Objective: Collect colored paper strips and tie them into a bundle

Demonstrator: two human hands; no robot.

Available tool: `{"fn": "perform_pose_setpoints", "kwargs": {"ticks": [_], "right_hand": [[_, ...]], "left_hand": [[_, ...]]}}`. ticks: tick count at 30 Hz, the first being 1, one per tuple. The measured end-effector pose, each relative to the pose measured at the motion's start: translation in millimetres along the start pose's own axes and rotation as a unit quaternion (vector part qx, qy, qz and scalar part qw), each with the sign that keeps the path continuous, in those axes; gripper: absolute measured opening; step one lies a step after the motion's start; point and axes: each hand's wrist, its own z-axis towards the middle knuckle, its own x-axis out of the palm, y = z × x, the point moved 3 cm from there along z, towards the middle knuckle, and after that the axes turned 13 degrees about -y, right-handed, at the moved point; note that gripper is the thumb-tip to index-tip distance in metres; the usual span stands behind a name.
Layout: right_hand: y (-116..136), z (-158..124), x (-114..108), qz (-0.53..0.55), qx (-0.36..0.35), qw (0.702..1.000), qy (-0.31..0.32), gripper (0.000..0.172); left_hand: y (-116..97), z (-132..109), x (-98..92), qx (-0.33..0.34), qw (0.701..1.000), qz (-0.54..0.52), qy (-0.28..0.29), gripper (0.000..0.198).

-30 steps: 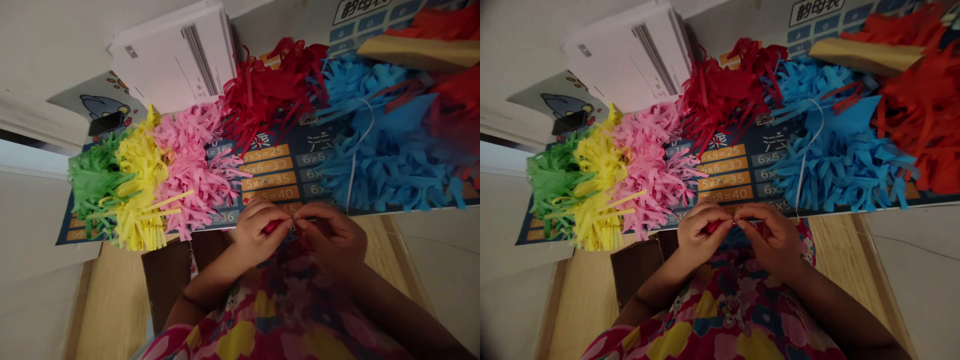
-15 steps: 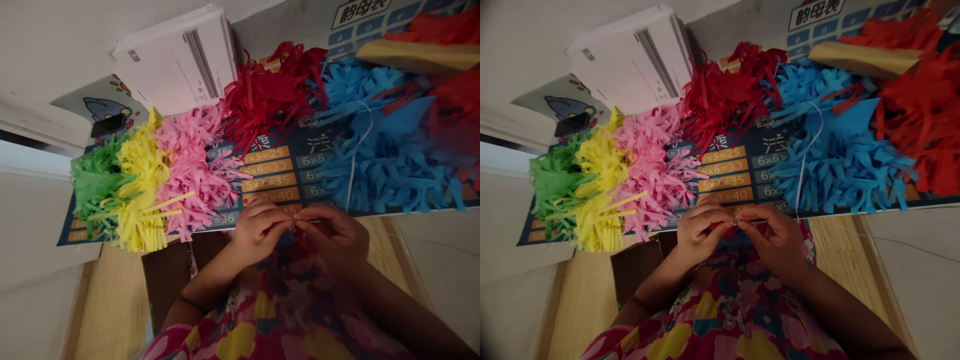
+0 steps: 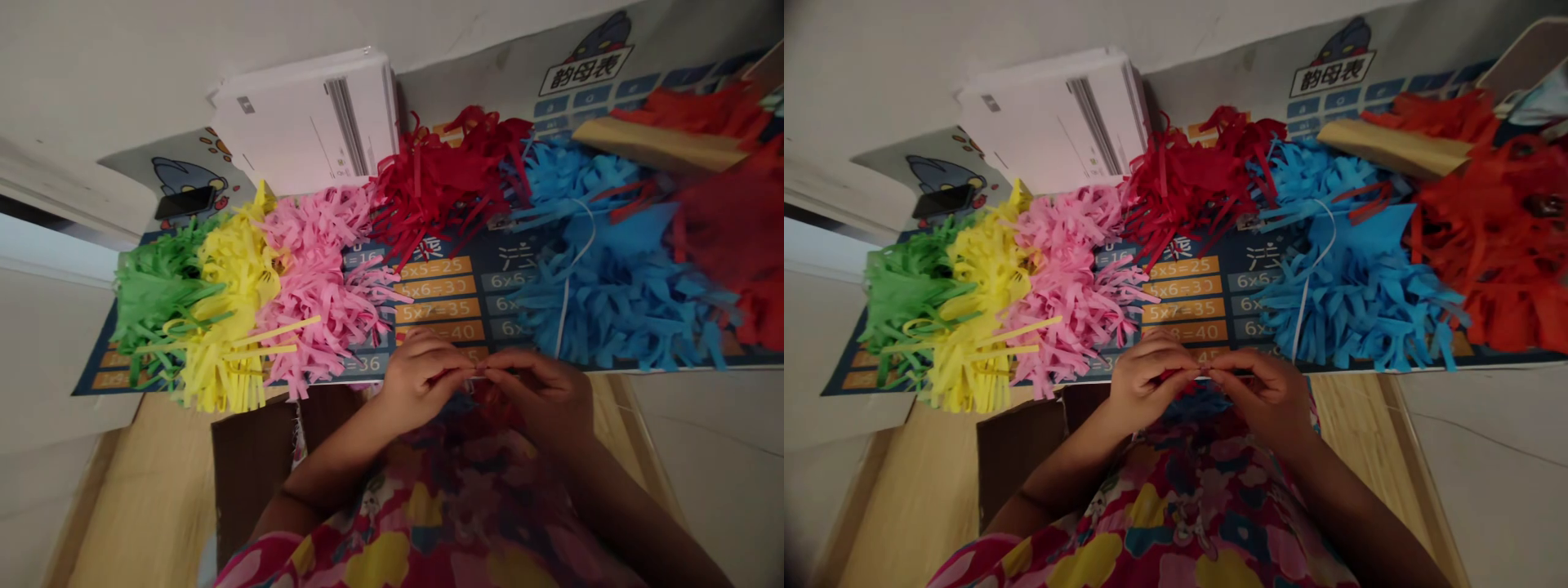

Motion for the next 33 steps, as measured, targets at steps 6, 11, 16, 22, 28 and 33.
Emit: {"fn": "perform_pose_setpoints", "kwargs": {"ticks": [6,11,16,22,28,33], "right_hand": [[-0.2,1.8,1.9,-0.001,0.009,0.998,0.069,0.010],[1.0,0.2,8.4,0.035,0.004,0.997,0.065,0.008],[-2.3,-0.6,16.2,0.096,0.107,0.983,0.110,0.014],[-2.7,1.2,23.8,0.191,0.250,0.940,0.133,0.019],[-1.0,4.6,33.1,0.232,0.332,0.898,0.173,0.025],[1.0,9.5,29.0,0.148,0.236,0.953,0.117,0.021]], "left_hand": [[-5.1,-0.5,-4.1,0.037,0.996,0.042,0.062,0.008],[-20.2,0.8,-9.6,0.151,0.971,0.173,0.066,0.014],[-15.5,1.3,-13.5,0.206,0.962,0.162,0.069,0.012],[-5.5,-0.7,-14.7,0.197,0.973,0.111,0.041,0.017],[-2.2,0.3,-17.2,0.173,0.979,0.108,0.025,0.011],[0.4,-0.1,-20.2,0.179,0.975,0.131,0.035,0.013]]}}
